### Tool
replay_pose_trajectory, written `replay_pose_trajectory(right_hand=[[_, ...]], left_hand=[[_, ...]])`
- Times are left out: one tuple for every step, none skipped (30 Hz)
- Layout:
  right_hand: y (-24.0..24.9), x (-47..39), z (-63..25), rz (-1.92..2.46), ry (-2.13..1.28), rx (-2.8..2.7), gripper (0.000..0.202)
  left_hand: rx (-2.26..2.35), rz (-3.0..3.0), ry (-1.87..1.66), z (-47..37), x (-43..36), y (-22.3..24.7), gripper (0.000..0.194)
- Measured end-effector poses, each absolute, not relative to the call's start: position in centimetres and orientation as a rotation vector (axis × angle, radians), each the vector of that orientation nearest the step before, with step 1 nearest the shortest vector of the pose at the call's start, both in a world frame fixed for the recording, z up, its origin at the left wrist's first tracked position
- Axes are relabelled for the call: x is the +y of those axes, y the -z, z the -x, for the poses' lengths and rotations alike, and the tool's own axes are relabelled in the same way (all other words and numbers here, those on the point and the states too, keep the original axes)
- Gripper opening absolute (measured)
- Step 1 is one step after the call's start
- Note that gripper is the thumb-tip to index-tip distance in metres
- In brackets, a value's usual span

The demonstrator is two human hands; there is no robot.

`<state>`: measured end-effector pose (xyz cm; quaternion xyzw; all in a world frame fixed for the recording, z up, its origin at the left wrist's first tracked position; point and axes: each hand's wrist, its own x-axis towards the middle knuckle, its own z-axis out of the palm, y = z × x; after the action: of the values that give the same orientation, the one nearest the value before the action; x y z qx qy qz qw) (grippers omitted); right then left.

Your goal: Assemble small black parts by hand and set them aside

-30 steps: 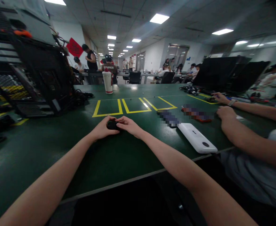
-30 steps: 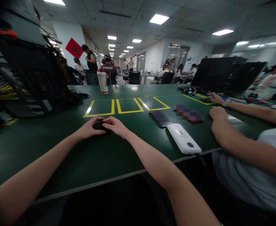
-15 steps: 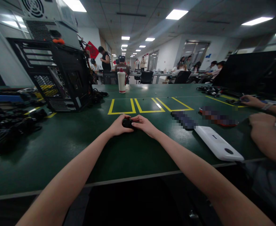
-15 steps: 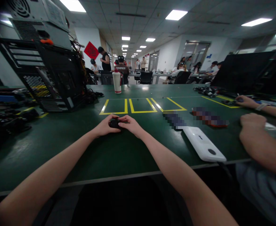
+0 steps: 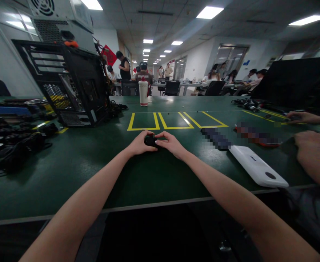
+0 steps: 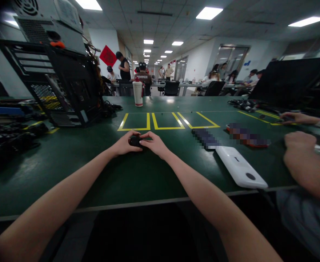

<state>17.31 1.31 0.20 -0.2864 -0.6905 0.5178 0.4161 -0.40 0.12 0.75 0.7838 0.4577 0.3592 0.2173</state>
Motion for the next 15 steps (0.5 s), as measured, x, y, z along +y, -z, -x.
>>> replay_pose_trajectory(right_hand=[[-0.14,1.39,-17.23,0.726,-1.287,-1.727,0.025],[-0.07,1.48,-17.16,0.730,-1.279,-1.722,0.026],[-0.01,1.60,-17.10,0.733,-1.275,-1.717,0.029],[0.04,1.71,-17.06,0.734,-1.278,-1.714,0.032],[0.09,1.81,-17.05,0.737,-1.290,-1.716,0.035],[0.13,1.88,-17.07,0.743,-1.308,-1.721,0.037],[0.16,1.92,-17.12,0.747,-1.327,-1.727,0.038],[0.17,1.93,-17.19,0.744,-1.343,-1.734,0.038],[0.16,1.90,-17.28,0.736,-1.356,-1.741,0.039],[0.14,1.84,-17.37,0.723,-1.364,-1.748,0.039],[0.09,1.75,-17.45,0.711,-1.364,-1.759,0.040],[0.04,1.66,-17.51,0.703,-1.353,-1.771,0.040],[-0.03,1.57,-17.55,0.703,-1.334,-1.785,0.038],[-0.10,1.50,-17.56,0.710,-1.309,-1.797,0.035],[-0.17,1.44,-17.55,0.717,-1.284,-1.804,0.031]], left_hand=[[1.267,-2.170,-0.996,0.39,0.13,-0.76,0.061],[1.266,-2.168,-0.993,0.40,0.12,-0.78,0.061],[1.263,-2.168,-0.986,0.41,0.11,-0.81,0.061],[1.260,-2.168,-0.979,0.42,0.08,-0.83,0.061],[1.259,-2.168,-0.974,0.44,0.06,-0.86,0.061],[1.258,-2.168,-0.972,0.46,0.03,-0.87,0.060],[1.255,-2.168,-0.972,0.47,0.01,-0.87,0.061],[1.254,-2.168,-0.975,0.48,0.00,-0.86,0.061],[1.254,-2.168,-0.981,0.49,-0.01,-0.84,0.061],[1.254,-2.168,-0.987,0.50,0.00,-0.83,0.061],[1.253,-2.169,-0.992,0.50,0.00,-0.82,0.062],[1.253,-2.169,-0.997,0.51,0.01,-0.82,0.062],[1.252,-2.170,-0.998,0.52,0.01,-0.84,0.062],[1.250,-2.173,-0.996,0.53,0.01,-0.86,0.062],[1.247,-2.178,-0.993,0.54,0.00,-0.90,0.062]])
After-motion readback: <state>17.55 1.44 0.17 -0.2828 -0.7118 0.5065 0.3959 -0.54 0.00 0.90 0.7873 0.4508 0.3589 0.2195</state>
